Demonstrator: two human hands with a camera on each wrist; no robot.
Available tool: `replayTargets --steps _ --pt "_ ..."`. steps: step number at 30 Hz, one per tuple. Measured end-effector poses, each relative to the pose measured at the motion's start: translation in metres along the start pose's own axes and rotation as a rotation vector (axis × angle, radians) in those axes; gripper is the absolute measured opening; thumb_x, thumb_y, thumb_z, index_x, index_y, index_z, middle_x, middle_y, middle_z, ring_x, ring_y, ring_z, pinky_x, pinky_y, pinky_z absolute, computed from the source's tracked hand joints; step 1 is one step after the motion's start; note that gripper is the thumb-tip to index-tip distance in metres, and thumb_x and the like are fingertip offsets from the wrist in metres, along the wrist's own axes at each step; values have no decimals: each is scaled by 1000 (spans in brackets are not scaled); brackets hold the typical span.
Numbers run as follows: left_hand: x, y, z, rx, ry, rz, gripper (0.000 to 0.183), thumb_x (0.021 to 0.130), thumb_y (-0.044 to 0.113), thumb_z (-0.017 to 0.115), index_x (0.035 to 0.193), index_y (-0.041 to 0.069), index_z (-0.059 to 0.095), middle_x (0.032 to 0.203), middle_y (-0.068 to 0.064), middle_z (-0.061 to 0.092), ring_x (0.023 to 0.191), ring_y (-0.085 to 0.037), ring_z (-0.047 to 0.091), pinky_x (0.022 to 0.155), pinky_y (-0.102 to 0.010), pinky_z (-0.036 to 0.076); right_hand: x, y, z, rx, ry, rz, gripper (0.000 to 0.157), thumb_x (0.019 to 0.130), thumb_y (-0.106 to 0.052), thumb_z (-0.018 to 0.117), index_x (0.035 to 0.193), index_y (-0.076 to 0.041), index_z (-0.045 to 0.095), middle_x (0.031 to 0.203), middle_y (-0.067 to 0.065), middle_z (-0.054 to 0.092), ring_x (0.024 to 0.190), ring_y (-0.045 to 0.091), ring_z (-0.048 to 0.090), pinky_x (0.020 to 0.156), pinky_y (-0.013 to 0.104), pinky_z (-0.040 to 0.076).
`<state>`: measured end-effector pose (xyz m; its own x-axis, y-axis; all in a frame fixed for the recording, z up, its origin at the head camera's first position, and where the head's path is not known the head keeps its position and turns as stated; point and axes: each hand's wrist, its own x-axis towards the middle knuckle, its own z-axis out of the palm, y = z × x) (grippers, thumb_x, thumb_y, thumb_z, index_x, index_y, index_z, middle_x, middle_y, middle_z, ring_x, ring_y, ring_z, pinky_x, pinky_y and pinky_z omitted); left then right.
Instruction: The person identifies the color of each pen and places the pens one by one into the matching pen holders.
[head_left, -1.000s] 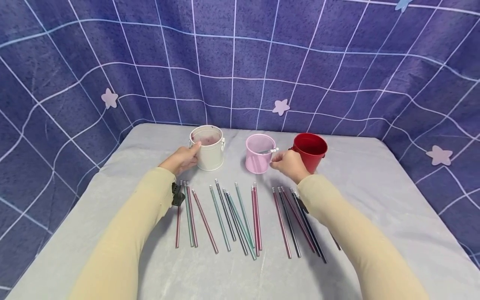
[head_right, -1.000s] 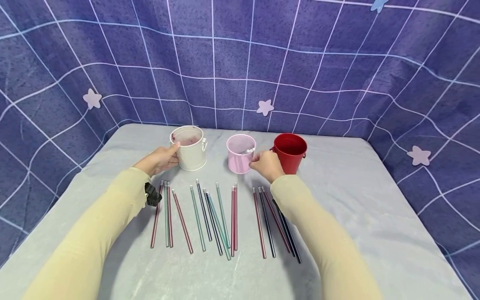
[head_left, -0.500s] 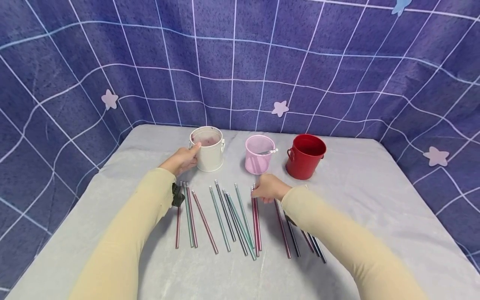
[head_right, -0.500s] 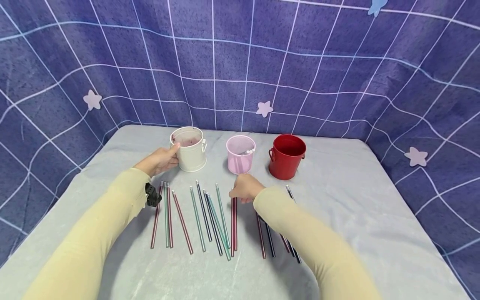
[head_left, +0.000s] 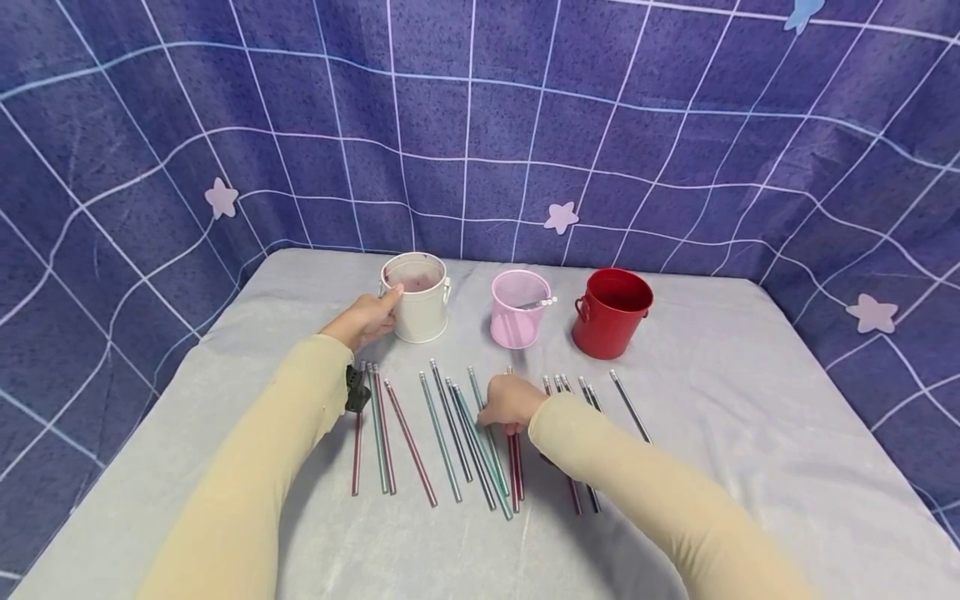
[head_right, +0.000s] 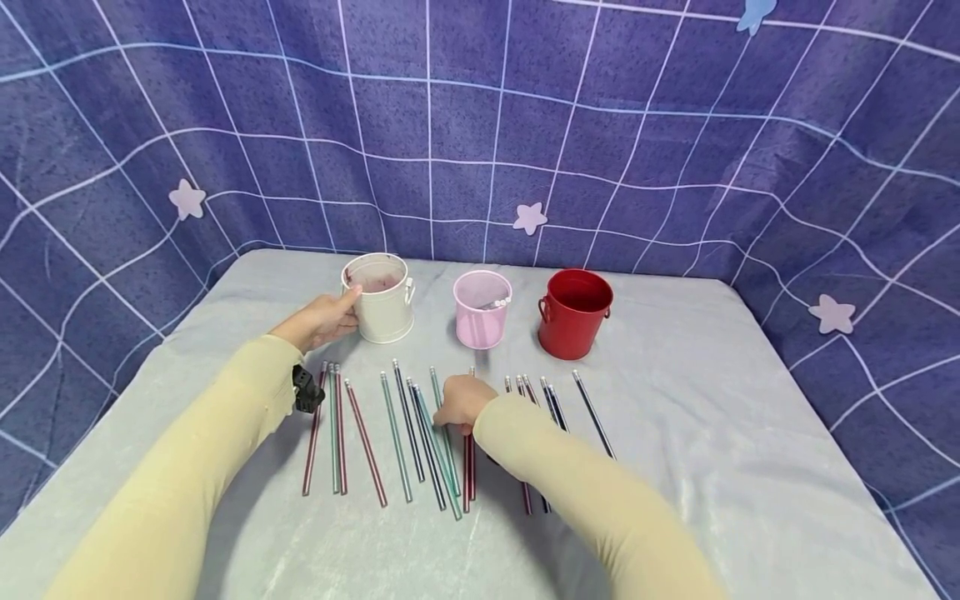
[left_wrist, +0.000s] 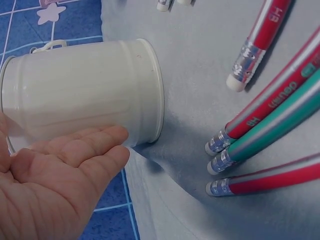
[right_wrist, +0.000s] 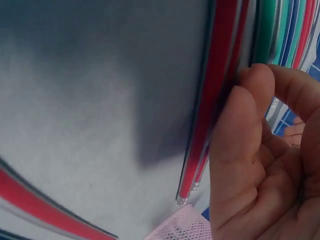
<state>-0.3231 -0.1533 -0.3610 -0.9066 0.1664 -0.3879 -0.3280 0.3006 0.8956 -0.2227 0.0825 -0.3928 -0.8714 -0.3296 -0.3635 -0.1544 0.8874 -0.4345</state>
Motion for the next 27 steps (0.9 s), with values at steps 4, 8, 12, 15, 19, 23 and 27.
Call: replayTargets --steps 4,8,12,15,19,23,27 --pt "0 0 -1 9 -4 3 75 105 40 24 142 -21 2 144 -42 18 137 -41 25 114 -40 23 3 1 3 13 -3 -5 33 81 -13 71 52 -5 56 38 2 48 31 10 46 30 19 39" --pt "-1 1 0 23 -4 -6 75 105 41 24 142 -21 2 144 -41 19 137 -40 26 114 -39 24 5 2 3 35 -28 4 34 82 -11 71 52 -6 54 39 3 50 32 11 47 32 21 44" --pt "0 1 0 26 -1 -11 76 104 42 22 142 -21 2 144 -41 19 137 -39 25 113 -39 24 6 3 3 66 -49 17 38 82 -10 72 51 -8 50 40 4 51 33 11 49 36 24 49" --pt "2 0 0 13 1 -10 76 104 41 24 142 -20 2 144 -41 18 138 -39 25 114 -39 24 7 5 3 92 -59 29 39 82 -10 72 51 -9 48 41 4 52 33 11 50 39 27 53" --pt "4 -2 0 -3 1 -1 75 105 40 25 142 -20 2 145 -41 18 138 -39 24 114 -39 24 8 6 3 112 -56 30 38 81 -10 72 51 -8 50 41 4 52 34 11 50 40 27 53" --pt "4 -1 1 -6 0 7 75 105 40 25 142 -21 1 145 -41 17 138 -40 23 114 -39 23 6 8 4 123 -41 4 36 81 -9 73 51 -6 54 40 2 50 33 10 48 37 24 51" --pt "1 0 2 -8 6 6 75 104 40 25 142 -20 1 145 -41 17 138 -40 23 113 -38 24 4 9 6 112 -22 -20 37 82 -9 73 50 -6 54 39 0 48 33 8 47 37 23 50"
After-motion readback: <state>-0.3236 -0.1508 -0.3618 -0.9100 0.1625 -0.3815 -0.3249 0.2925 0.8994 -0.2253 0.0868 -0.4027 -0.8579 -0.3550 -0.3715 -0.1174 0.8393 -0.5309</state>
